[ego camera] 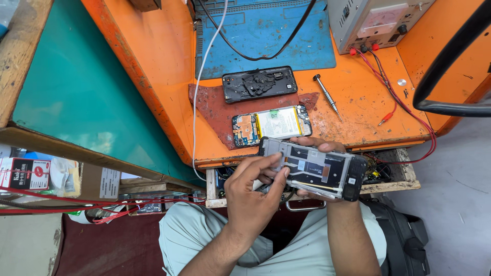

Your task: The person retrieves a new smartphone screen assembly from a drawer and aligns it with the internal components of a disassembled smartphone on a workbench.

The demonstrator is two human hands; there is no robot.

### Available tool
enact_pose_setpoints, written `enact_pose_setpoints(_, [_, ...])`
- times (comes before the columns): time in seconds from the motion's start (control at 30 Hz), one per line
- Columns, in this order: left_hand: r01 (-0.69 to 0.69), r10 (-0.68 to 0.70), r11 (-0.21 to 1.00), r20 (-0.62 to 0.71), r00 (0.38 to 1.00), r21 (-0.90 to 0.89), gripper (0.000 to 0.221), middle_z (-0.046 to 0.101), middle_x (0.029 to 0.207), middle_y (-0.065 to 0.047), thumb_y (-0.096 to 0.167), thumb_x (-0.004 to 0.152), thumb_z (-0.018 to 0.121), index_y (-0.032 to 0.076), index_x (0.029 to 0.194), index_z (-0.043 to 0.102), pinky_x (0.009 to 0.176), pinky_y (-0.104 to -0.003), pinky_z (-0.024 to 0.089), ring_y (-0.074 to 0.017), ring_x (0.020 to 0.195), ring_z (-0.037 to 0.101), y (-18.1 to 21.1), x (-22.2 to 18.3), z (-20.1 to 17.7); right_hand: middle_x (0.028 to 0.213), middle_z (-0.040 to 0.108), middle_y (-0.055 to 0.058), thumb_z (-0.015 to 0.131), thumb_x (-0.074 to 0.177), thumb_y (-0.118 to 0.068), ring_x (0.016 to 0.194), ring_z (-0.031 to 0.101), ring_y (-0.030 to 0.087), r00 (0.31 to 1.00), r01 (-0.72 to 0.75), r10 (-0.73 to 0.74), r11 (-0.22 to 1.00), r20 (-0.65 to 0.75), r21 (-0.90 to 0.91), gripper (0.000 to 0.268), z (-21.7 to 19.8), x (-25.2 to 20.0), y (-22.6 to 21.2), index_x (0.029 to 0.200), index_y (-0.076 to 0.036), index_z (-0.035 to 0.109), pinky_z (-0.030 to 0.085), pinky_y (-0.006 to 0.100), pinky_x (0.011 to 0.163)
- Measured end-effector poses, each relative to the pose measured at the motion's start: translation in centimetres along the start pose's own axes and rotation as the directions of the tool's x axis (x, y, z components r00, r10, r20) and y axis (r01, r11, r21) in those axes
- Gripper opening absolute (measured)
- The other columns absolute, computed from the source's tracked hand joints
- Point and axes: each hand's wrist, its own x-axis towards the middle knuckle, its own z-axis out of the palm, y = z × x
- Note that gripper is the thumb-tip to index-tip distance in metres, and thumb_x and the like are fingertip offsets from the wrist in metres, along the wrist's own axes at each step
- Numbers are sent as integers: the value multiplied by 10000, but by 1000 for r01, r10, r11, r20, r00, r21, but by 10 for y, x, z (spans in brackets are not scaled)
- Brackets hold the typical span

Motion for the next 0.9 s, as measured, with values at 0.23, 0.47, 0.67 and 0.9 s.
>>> enact_pose_setpoints(0.23, [-519, 483, 786, 190, 855, 336, 201, 707, 1017, -57, 109, 878, 819, 92, 1072, 771, 781, -344, 574, -227, 926, 709, 6, 35, -14, 1497, 543, 189, 946, 776, -79, 1460, 529, 354, 999, -37, 35, 997, 34, 67, 839, 3, 8, -7, 1492, -137, 512, 525, 535, 1190])
enact_pose_setpoints(0.47, [-629, 555, 737, 312, 772, 246, 169, 699, 1011, -25, 160, 915, 828, 102, 1061, 768, 783, -349, 572, -198, 948, 711, 19, 43, -12, 1461, 582, 147, 990, 720, -104, 1434, 564, 325, 997, -47, 50, 998, 67, -42, 909, -4, 9, 1, 1503, -125, 530, 533, 509, 1190])
enact_pose_setpoints(0.67, [-659, 577, 715, 335, 745, 233, 184, 694, 1030, -20, 171, 916, 812, 108, 1079, 756, 792, -356, 566, -199, 982, 712, 18, 42, -4, 1447, 601, 149, 996, 710, -156, 1394, 578, 297, 989, -137, 140, 987, 40, -80, 898, -9, 2, 5, 1472, -81, 527, 498, 490, 1194])
enact_pose_setpoints(0.9, [-649, 545, 684, 358, 758, 334, 132, 697, 1044, -55, 133, 938, 768, 72, 1051, 740, 819, -371, 573, -223, 974, 710, 11, 42, -3, 1423, 629, 103, 982, 696, -225, 1391, 593, 266, 996, 46, -18, 946, 90, -321, 919, -3, 12, -3, 1477, -105, 513, 497, 450, 1206])
